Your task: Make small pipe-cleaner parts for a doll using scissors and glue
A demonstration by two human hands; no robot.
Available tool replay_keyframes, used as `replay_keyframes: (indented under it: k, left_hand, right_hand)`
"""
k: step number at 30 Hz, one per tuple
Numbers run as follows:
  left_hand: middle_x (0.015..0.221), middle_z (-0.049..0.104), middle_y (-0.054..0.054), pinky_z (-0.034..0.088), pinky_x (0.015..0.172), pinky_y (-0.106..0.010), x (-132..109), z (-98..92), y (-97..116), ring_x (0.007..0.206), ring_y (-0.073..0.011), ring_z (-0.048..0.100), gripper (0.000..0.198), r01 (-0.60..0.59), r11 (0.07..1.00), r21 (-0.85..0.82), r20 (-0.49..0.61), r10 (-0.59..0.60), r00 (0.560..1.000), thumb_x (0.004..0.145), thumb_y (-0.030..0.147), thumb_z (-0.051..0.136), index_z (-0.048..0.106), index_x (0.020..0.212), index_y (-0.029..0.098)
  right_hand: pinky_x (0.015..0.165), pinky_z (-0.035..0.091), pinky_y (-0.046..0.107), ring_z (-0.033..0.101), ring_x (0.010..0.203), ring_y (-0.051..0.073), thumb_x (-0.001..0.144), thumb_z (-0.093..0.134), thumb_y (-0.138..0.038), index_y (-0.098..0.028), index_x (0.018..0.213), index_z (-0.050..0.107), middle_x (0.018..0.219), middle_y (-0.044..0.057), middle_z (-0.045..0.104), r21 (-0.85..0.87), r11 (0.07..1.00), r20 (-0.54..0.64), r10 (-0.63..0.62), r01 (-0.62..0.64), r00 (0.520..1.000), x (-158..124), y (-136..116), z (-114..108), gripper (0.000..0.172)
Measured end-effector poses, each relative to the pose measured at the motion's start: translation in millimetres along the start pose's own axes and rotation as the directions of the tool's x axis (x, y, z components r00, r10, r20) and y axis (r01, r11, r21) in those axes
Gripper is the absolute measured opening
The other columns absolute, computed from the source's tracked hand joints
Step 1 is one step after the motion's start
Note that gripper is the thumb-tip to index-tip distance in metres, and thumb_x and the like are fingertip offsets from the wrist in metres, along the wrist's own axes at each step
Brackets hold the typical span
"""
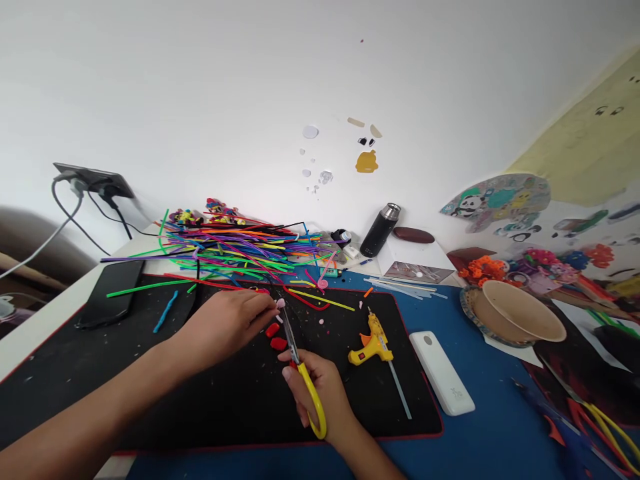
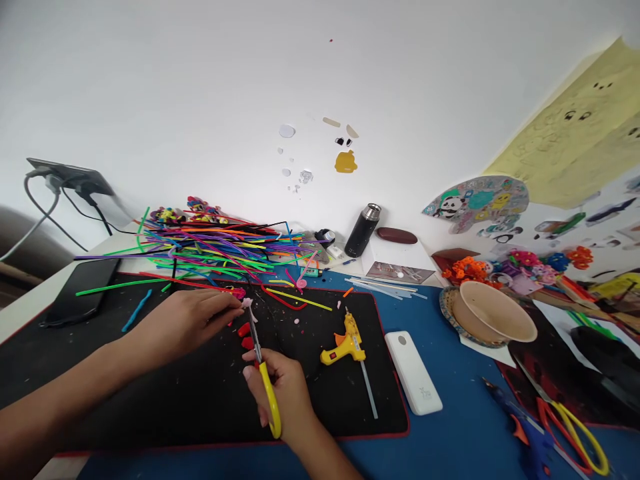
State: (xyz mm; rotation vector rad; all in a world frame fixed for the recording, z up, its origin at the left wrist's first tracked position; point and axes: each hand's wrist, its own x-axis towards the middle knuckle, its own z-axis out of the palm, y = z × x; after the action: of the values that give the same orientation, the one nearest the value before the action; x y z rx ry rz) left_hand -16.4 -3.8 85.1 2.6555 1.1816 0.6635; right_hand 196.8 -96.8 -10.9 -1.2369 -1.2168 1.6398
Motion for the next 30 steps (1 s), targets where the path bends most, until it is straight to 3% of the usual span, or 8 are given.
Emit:
replay_keyframes:
  k: [6,13,18,25,30]
  left_hand:
    - [0.075,0.071,-0.002,0.043,0.063,-0.029,2.9,-1.0,-6.1,0.067,-0.0171,0.066,0.038,-0.151,0.981,0.118,0.048,0.146,0.988,0.109,0.037,0.044,0.067,0.084,0.021]
    - [0.073,0.067,-0.002,0.037,0.062,-0.029,21.5,-12.2,-12.6,0.067,-0.0174,0.062,0.037,-0.207,0.978,0.037,0.196,0.196,0.961,0.107,0.040,0.049,0.065,0.079,0.021]
    - [0.069,0.063,0.001,0.032,0.056,-0.027,34.8,-12.1,-14.4,0.060,-0.0144,0.057,0.039,0.018,0.982,-0.190,0.341,0.049,0.939,0.103,0.047,0.055,0.064,0.076,0.021]
    - [0.055,0.039,0.006,0.024,0.048,-0.026,38.5,-0.5,-26.3,0.051,-0.0111,0.037,0.050,0.351,0.838,-0.417,0.532,-0.089,0.842,0.091,0.056,0.066,0.047,0.062,0.021]
    - [0.067,0.050,0.006,0.033,0.053,-0.023,33.3,1.8,-29.0,0.059,-0.0126,0.045,0.040,0.456,0.698,-0.552,0.553,-0.102,0.827,0.089,0.057,0.070,0.056,0.082,0.021]
  right_hand:
    - [0.030,0.027,0.017,0.036,0.030,0.005,0.082,0.070,-0.076,-0.015,0.114,0.071,0.050,-0.010,0.045,-0.036,0.999,0.013,0.010,-0.010,1.000,-2.3,1.1,-0.5,0.069]
    - [0.031,0.027,0.016,0.038,0.031,0.006,0.085,0.070,-0.072,-0.015,0.115,0.072,0.051,-0.009,0.046,-0.072,0.997,0.032,0.009,-0.006,0.999,-1.8,4.3,0.4,0.064]
    - [0.031,0.029,0.016,0.041,0.032,0.007,0.087,0.072,-0.066,-0.014,0.116,0.073,0.050,-0.008,0.047,-0.113,0.994,0.058,0.009,-0.003,0.998,-4.7,4.3,-2.1,0.060]
    - [0.035,0.031,0.018,0.041,0.038,0.006,0.088,0.073,-0.059,-0.016,0.117,0.077,0.062,-0.004,0.052,-0.207,0.977,0.085,-0.037,0.054,0.996,-6.8,-3.5,-5.5,0.051]
    - [0.039,0.031,0.018,0.041,0.046,0.008,0.090,0.071,-0.057,-0.016,0.118,0.078,0.059,-0.004,0.051,-0.234,0.967,0.105,-0.072,0.095,0.992,-7.8,-4.3,-3.1,0.050]
